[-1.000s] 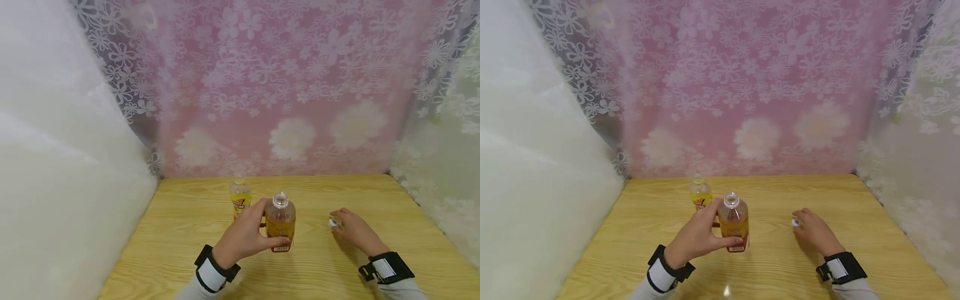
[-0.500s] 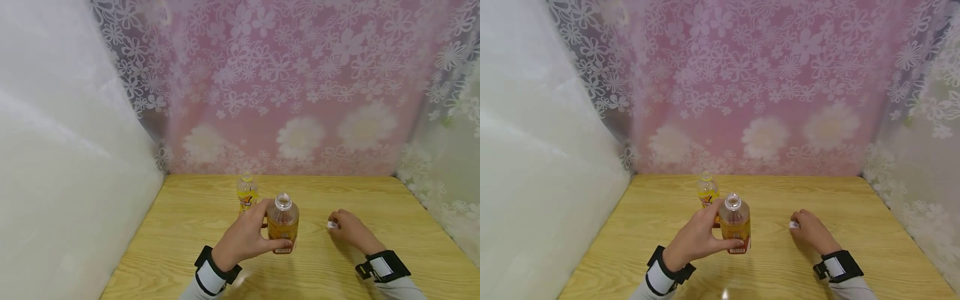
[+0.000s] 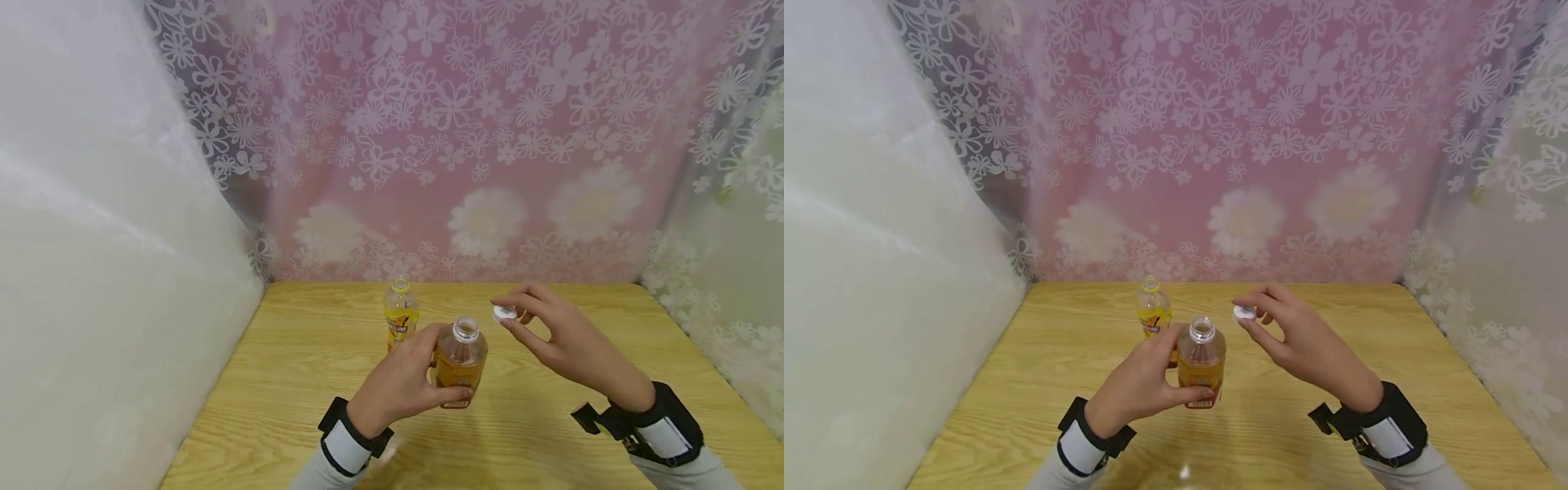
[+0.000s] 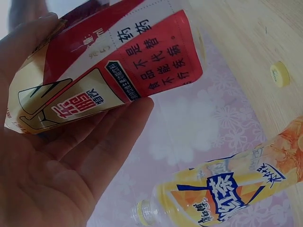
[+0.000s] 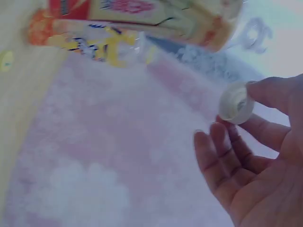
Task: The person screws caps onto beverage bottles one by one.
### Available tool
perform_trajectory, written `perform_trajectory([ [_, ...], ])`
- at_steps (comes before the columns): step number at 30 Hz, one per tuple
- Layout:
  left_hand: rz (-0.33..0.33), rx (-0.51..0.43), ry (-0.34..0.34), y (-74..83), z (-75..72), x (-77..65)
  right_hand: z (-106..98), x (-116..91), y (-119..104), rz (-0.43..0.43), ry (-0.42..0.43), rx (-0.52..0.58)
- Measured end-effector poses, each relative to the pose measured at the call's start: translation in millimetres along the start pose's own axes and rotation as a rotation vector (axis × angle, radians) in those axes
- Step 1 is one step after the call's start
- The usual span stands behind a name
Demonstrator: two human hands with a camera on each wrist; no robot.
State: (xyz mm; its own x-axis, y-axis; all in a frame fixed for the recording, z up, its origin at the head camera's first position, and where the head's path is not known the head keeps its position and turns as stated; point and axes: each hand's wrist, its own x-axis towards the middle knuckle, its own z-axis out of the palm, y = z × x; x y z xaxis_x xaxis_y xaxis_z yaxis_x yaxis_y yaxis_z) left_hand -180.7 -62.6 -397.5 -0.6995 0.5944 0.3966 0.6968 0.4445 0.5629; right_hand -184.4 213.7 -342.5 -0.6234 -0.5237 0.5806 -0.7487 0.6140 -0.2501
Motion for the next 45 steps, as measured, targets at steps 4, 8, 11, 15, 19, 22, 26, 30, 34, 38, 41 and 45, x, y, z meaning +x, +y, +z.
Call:
perform_trajectory([
  [4, -0.004, -0.02, -0.013, -0.7, 0.6, 1.3, -6.9, 17.9, -26.8, -0.11, 0.021, 0.03],
  [8, -0.006, -0.025, -0.02, 0.6, 1.0, 1.4, -6.0, 26.3, -42.4, -0.16, 0.029, 0.064],
  [11, -0.005, -0.007, -0.021, 1.5, 1.2, 1.0, -5.5, 27.4, -47.3, -0.155, 0.03, 0.077],
  [15, -0.008, -0.004, -0.019, 1.4, 0.7, 0.4, -4.1, 26.9, -49.4, -0.148, 0.03, 0.068],
  [19, 0.009, 0.005, -0.008, 0.7, 1.2, 1.0, -0.5, 25.4, -48.9, -0.148, 0.021, 0.062],
  [22, 0.024, 0.011, -0.003, 0.5, 2.2, 1.0, 2.7, 24.0, -49.4, -0.149, 0.028, 0.054],
  [26, 0.026, 0.022, 0.0, 0.1, 3.0, 1.1, 4.4, 22.9, -51.2, -0.123, 0.041, 0.044],
  [30, 0.027, 0.02, -0.001, 0.0, 3.4, 1.2, 4.8, 21.7, -52.5, -0.071, 0.06, 0.039],
  [34, 0.035, 0.015, -0.004, 0.0, 4.0, 1.0, 5.8, 20.2, -52.3, -0.031, 0.094, 0.029],
  [38, 0.04, 0.03, -0.004, 0.3, 4.2, 1.3, 6.0, 20.1, -52.5, 0.003, 0.108, 0.023],
  [41, 0.032, 0.038, -0.003, 0.6, 4.4, 1.4, 7.2, 20.5, -52.9, 0.031, 0.107, 0.027],
  [45, 0.015, 0.04, -0.007, 0.5, 5.1, 1.3, 10.2, 22.0, -53.3, 0.045, 0.105, 0.033],
])
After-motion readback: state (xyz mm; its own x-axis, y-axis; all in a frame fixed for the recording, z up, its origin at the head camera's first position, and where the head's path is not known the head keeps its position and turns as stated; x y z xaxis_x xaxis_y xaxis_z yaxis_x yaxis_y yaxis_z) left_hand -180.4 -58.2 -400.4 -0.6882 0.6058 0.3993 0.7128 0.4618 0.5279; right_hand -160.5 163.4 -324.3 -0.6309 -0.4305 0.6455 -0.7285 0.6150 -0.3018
